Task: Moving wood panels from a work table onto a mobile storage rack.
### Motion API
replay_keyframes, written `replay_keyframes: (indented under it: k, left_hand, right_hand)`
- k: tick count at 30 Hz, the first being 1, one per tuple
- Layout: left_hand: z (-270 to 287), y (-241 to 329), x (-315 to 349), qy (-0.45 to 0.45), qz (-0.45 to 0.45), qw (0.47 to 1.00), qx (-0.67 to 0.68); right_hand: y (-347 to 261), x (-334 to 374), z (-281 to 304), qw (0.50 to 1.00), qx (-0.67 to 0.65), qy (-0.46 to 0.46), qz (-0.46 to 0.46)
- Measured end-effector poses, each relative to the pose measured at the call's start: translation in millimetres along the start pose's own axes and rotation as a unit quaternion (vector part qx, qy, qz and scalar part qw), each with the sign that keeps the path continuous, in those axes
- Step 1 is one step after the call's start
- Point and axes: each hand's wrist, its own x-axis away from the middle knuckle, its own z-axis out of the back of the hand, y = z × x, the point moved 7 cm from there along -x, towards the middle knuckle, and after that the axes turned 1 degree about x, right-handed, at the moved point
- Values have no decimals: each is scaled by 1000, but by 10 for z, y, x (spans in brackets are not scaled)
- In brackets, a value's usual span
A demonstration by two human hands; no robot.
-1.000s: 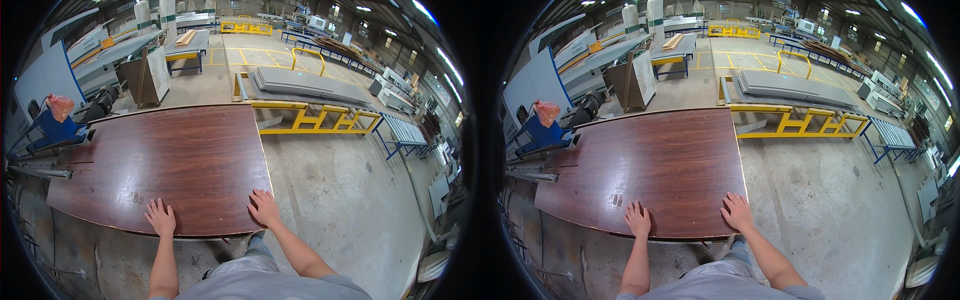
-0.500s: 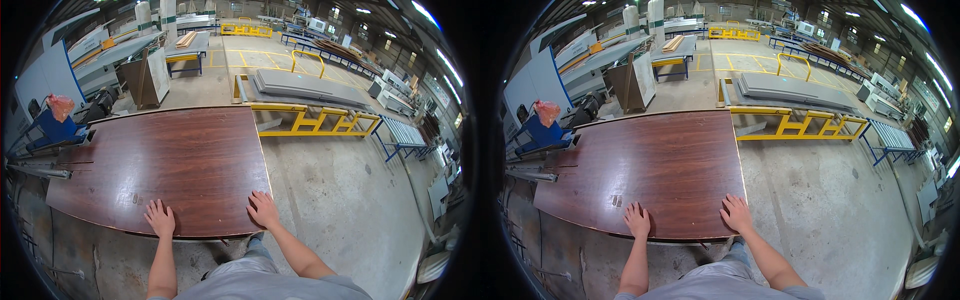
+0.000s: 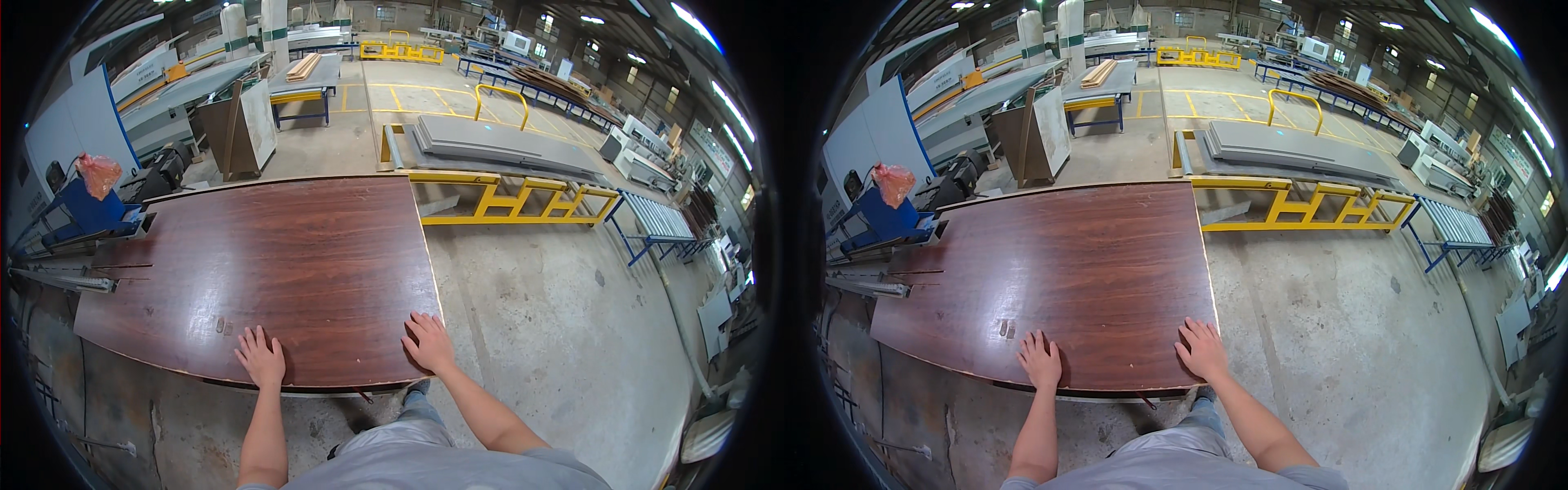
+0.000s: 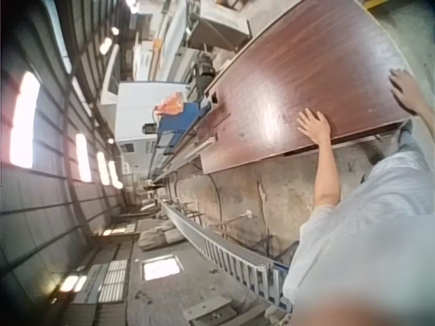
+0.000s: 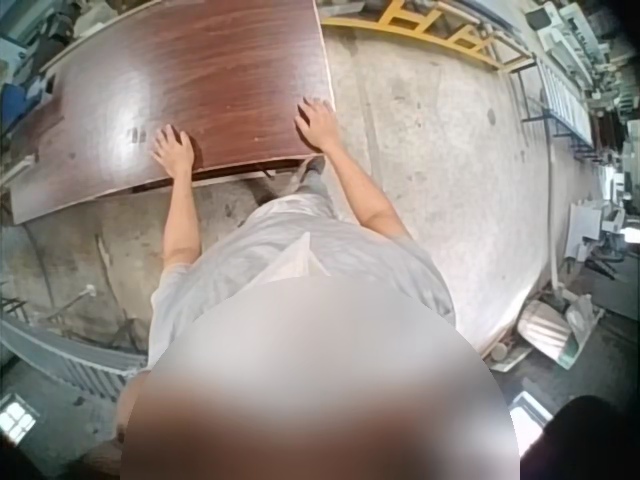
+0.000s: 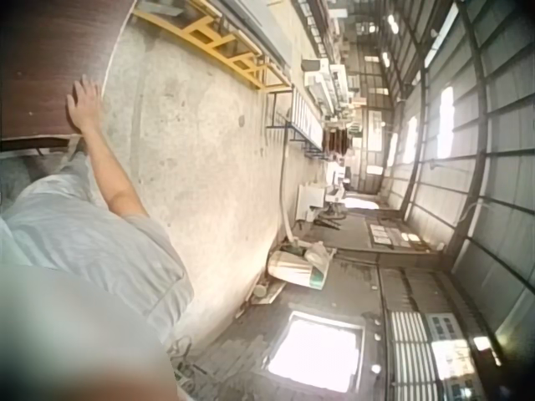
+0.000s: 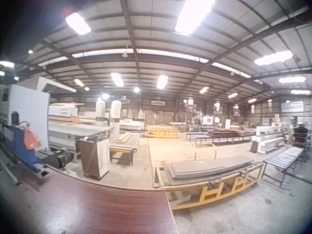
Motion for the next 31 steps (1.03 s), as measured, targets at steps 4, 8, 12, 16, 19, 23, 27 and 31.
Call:
replay_keyframes:
  k: [4, 8, 12, 16, 19, 23, 27, 31]
  left_hand:
    - [-10, 0, -2, 4, -2, 1000, 0]
    - [1, 16, 1, 7, -5, 1000, 5]
    - [-8, 12, 2, 8, -3, 1000, 6]
    - [-21, 2, -2, 8, -1, 1000, 6]
    - [-28, -4, 0, 12, -5, 1000, 9]
    - [-16, -2, 1, 13, -5, 1000, 5]
    - [-12, 8, 3, 5, -3, 1000, 8]
    - [-38, -12, -9, -3, 3, 1000, 7]
  right_hand:
    - [10, 0, -13, 1000, 5, -6, -1]
    - [24, -4, -18, 1000, 13, -8, -3]
    - [24, 2, -10, 1000, 15, -10, -3]
    - [25, 2, -16, 1000, 13, -8, -2]
    - [17, 1, -6, 1000, 13, -8, -2]
    - [10, 6, 5, 1000, 10, -4, -1]
    - [7, 12, 20, 1000, 9, 0, -3]
    - [4, 10, 20, 1000, 10, -1, -1]
